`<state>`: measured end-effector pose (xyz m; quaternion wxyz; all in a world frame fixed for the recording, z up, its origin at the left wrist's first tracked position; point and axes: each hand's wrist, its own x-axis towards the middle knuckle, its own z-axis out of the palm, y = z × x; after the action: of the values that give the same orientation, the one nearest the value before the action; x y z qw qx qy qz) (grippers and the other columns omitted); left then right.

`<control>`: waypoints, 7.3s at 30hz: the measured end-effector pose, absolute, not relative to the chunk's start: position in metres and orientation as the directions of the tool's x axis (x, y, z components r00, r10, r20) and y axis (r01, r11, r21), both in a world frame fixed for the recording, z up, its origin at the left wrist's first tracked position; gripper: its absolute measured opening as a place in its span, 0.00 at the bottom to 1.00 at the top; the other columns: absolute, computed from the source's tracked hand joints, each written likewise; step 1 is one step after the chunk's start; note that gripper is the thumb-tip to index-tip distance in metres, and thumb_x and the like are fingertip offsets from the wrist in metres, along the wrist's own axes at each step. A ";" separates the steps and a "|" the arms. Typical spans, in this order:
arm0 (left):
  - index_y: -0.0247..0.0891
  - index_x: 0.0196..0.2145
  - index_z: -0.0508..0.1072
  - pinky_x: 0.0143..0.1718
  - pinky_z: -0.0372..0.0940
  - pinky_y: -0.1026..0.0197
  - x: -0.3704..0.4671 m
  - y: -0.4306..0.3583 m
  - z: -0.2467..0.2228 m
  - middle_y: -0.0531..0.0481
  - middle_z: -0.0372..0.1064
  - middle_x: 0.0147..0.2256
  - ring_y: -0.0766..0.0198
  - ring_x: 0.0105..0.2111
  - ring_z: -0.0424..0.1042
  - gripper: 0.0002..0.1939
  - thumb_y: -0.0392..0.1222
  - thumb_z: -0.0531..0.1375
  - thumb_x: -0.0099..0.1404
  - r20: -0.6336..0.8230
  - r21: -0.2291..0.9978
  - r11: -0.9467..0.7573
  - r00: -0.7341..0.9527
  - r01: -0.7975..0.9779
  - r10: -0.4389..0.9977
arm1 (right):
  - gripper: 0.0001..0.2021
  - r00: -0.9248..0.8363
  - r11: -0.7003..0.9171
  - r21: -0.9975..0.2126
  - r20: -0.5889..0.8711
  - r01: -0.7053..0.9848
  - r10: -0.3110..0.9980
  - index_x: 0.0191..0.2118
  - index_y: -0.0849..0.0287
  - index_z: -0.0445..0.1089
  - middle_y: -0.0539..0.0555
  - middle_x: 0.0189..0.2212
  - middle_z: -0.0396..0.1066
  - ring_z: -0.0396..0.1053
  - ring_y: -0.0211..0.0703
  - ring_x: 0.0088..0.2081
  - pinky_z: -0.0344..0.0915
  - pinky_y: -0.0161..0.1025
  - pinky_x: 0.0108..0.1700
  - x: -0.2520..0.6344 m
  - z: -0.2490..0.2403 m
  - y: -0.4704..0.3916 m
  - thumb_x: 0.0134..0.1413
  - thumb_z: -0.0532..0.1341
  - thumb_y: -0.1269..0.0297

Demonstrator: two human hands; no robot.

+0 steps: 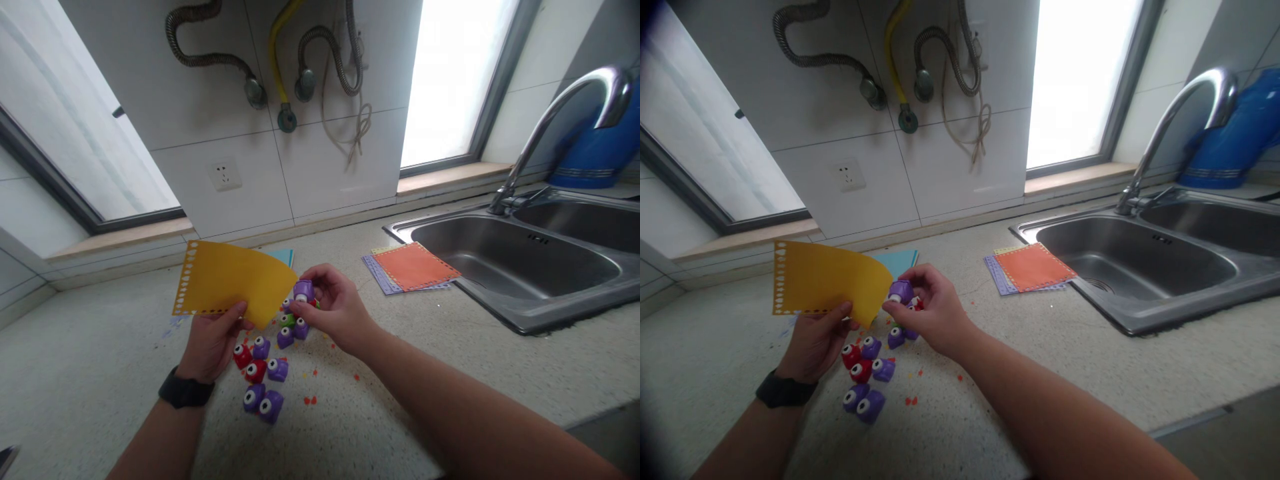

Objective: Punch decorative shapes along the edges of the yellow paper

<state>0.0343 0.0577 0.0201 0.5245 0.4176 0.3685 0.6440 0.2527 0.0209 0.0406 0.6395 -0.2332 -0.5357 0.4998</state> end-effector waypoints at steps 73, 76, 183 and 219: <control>0.35 0.44 0.80 0.20 0.77 0.61 0.042 0.046 0.026 0.42 0.79 0.43 0.58 0.26 0.80 0.18 0.43 0.72 0.56 0.130 0.952 -0.104 0.073 -0.287 0.989 | 0.13 -0.267 -0.003 -0.950 0.085 -0.312 0.960 0.34 0.58 0.75 0.51 0.30 0.71 0.66 0.39 0.31 0.63 0.38 0.34 0.248 0.027 0.030 0.52 0.71 0.53; 0.36 0.45 0.80 0.22 0.78 0.60 0.043 0.044 0.027 0.42 0.80 0.42 0.54 0.30 0.81 0.19 0.43 0.72 0.55 0.106 0.947 -0.067 0.109 -0.316 0.988 | 0.14 -0.280 -0.041 -0.950 0.049 -0.309 0.959 0.34 0.58 0.75 0.51 0.29 0.71 0.65 0.39 0.31 0.62 0.38 0.33 0.243 0.027 0.027 0.51 0.72 0.53; 0.37 0.48 0.77 0.33 0.77 0.64 0.053 0.037 0.028 0.43 0.78 0.48 0.63 0.34 0.79 0.18 0.44 0.67 0.62 0.209 0.959 -0.179 0.122 -0.220 0.970 | 0.14 -0.363 -0.098 -0.961 0.003 -0.258 0.932 0.32 0.59 0.73 0.50 0.28 0.69 0.64 0.37 0.29 0.60 0.38 0.32 0.231 0.021 0.019 0.49 0.72 0.55; 0.38 0.47 0.78 0.37 0.78 0.60 0.057 0.036 0.027 0.43 0.78 0.48 0.58 0.38 0.80 0.16 0.42 0.68 0.61 0.193 0.950 -0.155 0.120 -0.270 0.974 | 0.14 -0.359 -0.042 -0.974 0.041 -0.221 0.932 0.30 0.58 0.69 0.50 0.26 0.68 0.63 0.37 0.27 0.58 0.38 0.30 0.230 0.020 0.020 0.51 0.71 0.55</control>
<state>0.0566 0.0358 0.0269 0.5499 0.5076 0.3465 0.5655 0.2299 0.0202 0.0199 0.4527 -0.3398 -0.5235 0.6369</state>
